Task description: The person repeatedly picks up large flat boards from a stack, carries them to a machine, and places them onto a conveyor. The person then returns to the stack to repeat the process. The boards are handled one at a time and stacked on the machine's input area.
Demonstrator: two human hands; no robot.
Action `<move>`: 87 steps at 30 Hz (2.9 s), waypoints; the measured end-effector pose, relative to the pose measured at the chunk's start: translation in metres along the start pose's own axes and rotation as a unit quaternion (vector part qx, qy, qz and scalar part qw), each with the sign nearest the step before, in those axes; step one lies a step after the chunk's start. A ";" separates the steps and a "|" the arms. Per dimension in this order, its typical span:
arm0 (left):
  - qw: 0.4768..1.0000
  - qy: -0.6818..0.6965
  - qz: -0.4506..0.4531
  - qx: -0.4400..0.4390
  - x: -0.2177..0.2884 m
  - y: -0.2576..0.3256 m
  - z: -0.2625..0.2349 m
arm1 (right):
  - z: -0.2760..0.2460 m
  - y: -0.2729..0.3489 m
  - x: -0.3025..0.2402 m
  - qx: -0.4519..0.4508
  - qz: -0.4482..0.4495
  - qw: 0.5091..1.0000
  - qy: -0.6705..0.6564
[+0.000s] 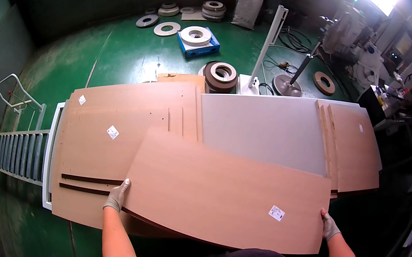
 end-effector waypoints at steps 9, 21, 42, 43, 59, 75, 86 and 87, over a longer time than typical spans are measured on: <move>0.838 0.391 0.149 0.351 -0.055 0.069 0.043 | 0.012 0.008 -0.011 -0.020 -0.053 0.998 0.032; 0.812 0.577 0.035 0.083 -0.094 0.111 0.148 | -0.005 0.012 -0.019 -0.006 -0.092 0.993 0.068; 0.833 0.549 0.045 -0.058 0.001 0.199 0.442 | -0.278 -0.030 -0.112 0.172 -0.159 0.968 0.084; 0.862 0.496 0.101 -0.043 0.013 0.209 0.468 | -0.302 -0.031 -0.120 0.152 -0.155 0.975 0.050; 0.904 0.417 0.035 -0.084 0.074 0.236 0.710 | -0.516 -0.063 -0.157 0.103 -0.104 0.989 -0.037; 0.856 0.469 -0.187 -0.107 0.030 0.299 0.859 | -0.671 -0.100 -0.206 0.363 -0.282 0.860 -0.221; 0.894 0.235 -0.313 -0.220 -0.031 0.341 0.933 | -0.434 -0.159 -0.230 0.440 -0.080 0.890 -0.088; 0.897 0.200 -0.306 -0.249 -0.033 0.344 0.934 | -0.427 -0.161 -0.230 0.448 -0.093 0.884 -0.097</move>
Point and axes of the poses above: each hand's wrist, its own y-axis away from the middle knuckle, its own z-axis out of the palm, x = y × z, the point moved 5 cm from there along -y, towards the middle knuckle, and after that the axes turned 11 degrees about y, right-handed, at the moved point
